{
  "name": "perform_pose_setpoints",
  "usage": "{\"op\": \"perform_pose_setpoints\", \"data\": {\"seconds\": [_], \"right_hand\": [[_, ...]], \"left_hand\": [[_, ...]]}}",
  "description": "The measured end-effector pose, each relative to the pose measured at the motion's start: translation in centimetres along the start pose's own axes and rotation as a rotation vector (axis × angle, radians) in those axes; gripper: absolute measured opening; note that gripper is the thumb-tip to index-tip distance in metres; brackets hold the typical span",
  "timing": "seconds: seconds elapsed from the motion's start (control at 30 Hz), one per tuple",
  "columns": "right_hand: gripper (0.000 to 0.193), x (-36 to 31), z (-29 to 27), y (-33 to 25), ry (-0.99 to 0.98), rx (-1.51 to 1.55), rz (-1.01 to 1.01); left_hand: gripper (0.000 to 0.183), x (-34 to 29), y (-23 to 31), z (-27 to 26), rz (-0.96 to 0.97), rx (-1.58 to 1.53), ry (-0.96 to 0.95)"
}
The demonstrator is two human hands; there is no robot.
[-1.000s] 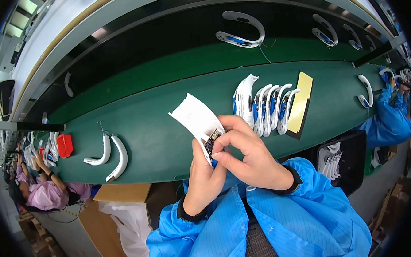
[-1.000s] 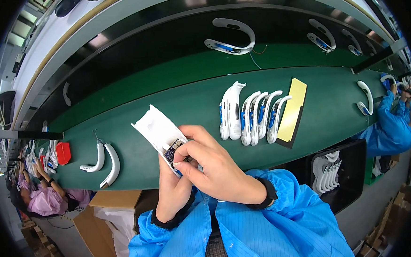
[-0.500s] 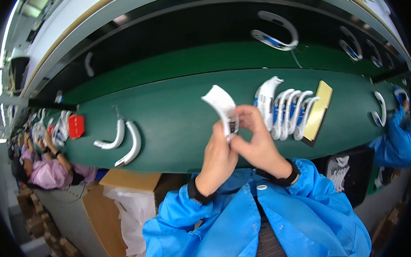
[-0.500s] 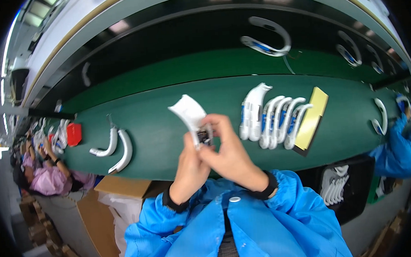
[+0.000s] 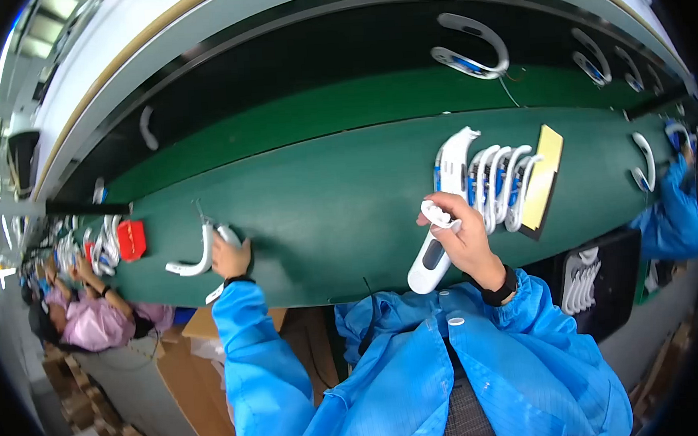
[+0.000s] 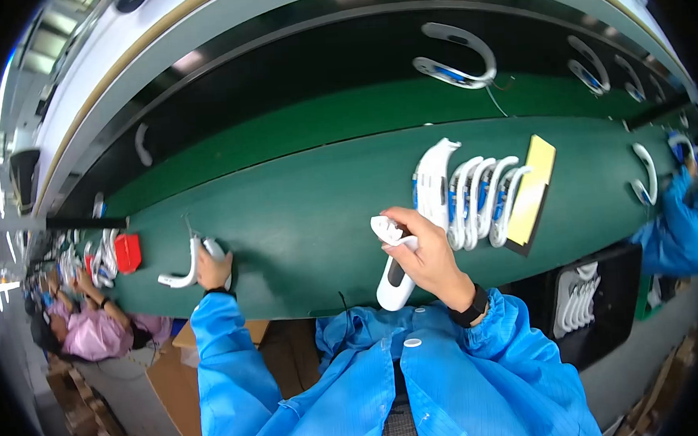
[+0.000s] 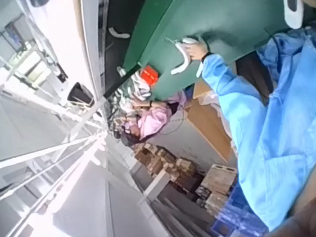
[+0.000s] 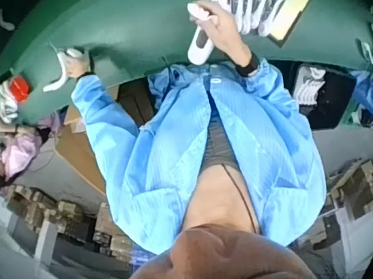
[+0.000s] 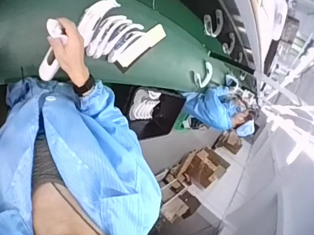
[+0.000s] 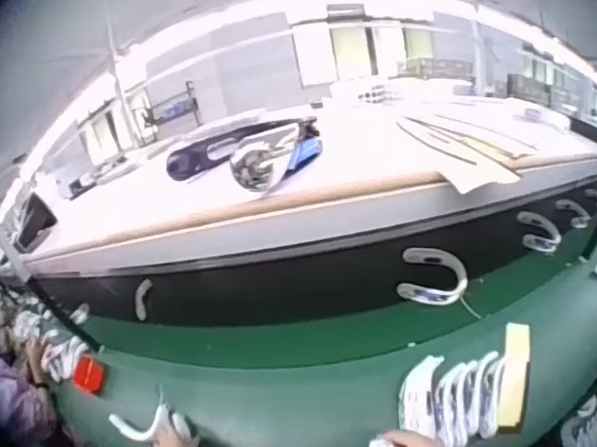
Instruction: Assembling the internal components and outer shells of wearable neck fans on a production line.
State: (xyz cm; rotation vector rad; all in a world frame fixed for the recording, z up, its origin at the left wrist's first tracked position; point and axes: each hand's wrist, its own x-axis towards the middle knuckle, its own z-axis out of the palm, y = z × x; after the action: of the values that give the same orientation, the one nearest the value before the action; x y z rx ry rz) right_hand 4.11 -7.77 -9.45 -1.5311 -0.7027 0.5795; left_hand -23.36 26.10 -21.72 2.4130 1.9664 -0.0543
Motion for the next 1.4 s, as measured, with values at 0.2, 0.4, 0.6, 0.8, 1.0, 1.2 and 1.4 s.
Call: {"op": "perform_pose_setpoints", "data": {"seconds": [0.2, 0.4, 0.6, 0.8, 1.0, 1.2, 1.4], "right_hand": [[0.037, -0.5, -1.9, -1.4, 0.144, -0.085, -0.210], [0.054, 0.9, -1.6, -1.4, -0.135, -0.174, -0.028], [0.058, 2.7, 0.4, -2.8, -0.232, -0.159, -0.095], [0.057, 1.7, -0.6, -1.6, -0.256, -0.174, 0.018], [0.051, 0.1, -1.1, -0.5, -0.207, -0.169, -0.008], [0.038, -1.3, -1.0, -0.6, -0.246, -0.242, -0.033], [0.028, 0.4, -2.8, -0.4, -0.328, -0.528, -0.316]], "left_hand": [[0.071, -0.5, -4.1, 3.0, 0.143, -0.203, -0.310], [0.084, -6.0, 10.8, -13.2, 0.615, -0.603, -0.128], [0.064, -10.2, 18.5, -21.3, 0.391, -1.046, -0.953], [0.060, -11.9, 20.9, -21.6, 0.128, -1.134, -1.484], [0.061, -13.3, 21.8, -21.6, 0.162, -0.971, -1.549], [0.067, -14.1, 21.6, -22.8, 0.258, -0.782, -1.569], [0.066, -14.3, 21.0, -21.0, 0.365, -0.709, -1.640]]}}
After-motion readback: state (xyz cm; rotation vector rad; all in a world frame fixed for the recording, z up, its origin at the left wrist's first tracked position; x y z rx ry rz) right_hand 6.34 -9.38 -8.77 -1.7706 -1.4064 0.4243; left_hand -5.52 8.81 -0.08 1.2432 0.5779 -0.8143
